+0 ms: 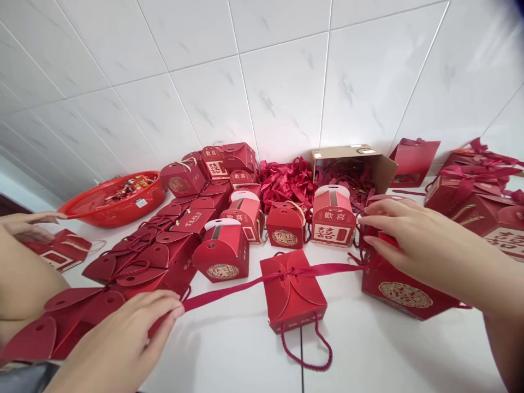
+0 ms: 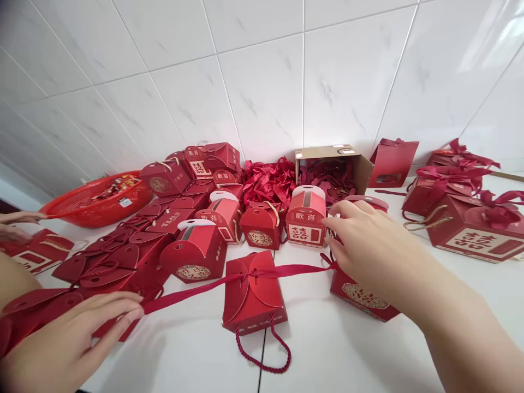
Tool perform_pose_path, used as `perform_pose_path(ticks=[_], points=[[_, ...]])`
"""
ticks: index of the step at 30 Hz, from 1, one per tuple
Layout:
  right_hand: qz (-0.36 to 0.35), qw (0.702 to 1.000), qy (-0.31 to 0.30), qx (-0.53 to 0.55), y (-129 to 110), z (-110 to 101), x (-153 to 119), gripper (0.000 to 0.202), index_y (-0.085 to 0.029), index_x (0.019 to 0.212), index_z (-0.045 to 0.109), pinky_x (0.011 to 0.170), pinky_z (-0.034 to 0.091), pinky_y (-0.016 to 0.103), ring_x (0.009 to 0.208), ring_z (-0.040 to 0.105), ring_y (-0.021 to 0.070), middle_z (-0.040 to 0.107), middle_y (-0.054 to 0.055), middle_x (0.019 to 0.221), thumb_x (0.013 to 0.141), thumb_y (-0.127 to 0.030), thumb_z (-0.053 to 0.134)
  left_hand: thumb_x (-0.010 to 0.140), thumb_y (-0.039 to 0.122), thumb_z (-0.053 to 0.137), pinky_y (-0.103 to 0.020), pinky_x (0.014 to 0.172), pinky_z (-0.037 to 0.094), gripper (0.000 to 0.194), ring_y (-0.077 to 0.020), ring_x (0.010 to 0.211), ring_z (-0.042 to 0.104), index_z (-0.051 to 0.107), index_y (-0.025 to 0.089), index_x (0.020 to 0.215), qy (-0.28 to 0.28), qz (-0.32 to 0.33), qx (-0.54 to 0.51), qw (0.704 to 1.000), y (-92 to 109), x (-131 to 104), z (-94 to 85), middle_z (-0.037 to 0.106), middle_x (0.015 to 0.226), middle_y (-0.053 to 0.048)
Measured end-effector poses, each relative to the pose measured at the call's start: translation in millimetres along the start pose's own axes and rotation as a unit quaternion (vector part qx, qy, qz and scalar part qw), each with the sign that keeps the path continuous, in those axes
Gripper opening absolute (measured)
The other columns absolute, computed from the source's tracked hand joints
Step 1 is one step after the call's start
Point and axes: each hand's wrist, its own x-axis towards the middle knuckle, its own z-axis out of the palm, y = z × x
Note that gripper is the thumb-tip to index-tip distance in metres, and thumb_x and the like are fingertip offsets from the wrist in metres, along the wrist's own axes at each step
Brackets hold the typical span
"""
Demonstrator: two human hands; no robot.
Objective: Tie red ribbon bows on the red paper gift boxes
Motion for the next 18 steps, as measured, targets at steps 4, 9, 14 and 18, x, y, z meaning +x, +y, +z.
perform_pose_path(ticks=[4,9,14,18], points=[[-0.004,0.996,-0.030,0.083,-39,-7,11,0.030,-0.020,0.113,0.063,0.083,0.052,0.039,0.101,0.060,0.0259,0.060,0.011,0.116,0.094,-0.025,0.040,0.084,0.042,0.053,-0.030,0.085,0.047,0.021,-0.0220,0.097,0.062,0.066,0.027,0.090,0.053,0.088,-0.031,0.994,36,2,-5.9,0.067,0.102,-0.001],[0.032,0.966,-0.174,0.188,-69,10,13,0.031,-0.015,0.117,0.057,0.079,0.052,0.043,0.097,0.063,0.0288,0.064,0.014,0.108,0.096,-0.033,0.042,0.090,0.037,0.047,-0.025,0.075,0.047,0.014,-0.0155,0.083,0.059,0.048,0.024,0.088,-0.017,0.134,-0.218,0.966,99,27,8.5,0.058,0.088,0.000],[0.006,0.915,-0.259,0.309,-75,21,11,0.072,-0.027,0.147,0.029,0.081,0.051,0.038,0.102,0.061,0.0271,0.057,0.013,0.121,0.086,-0.052,0.058,0.092,0.034,0.046,-0.028,0.077,0.044,0.014,-0.0152,0.083,0.051,0.039,0.023,0.088,-0.047,0.126,-0.296,0.946,119,41,30.0,0.050,0.089,0.000],[0.015,0.905,-0.271,0.328,-78,22,12,0.062,-0.026,0.141,0.042,0.085,0.049,0.037,0.104,0.059,0.0268,0.057,0.012,0.118,0.086,-0.049,0.058,0.092,0.031,0.046,-0.029,0.081,0.041,0.011,-0.0155,0.086,0.049,0.038,0.023,0.089,-0.041,0.121,-0.315,0.940,116,39,36.3,0.047,0.090,0.000]])
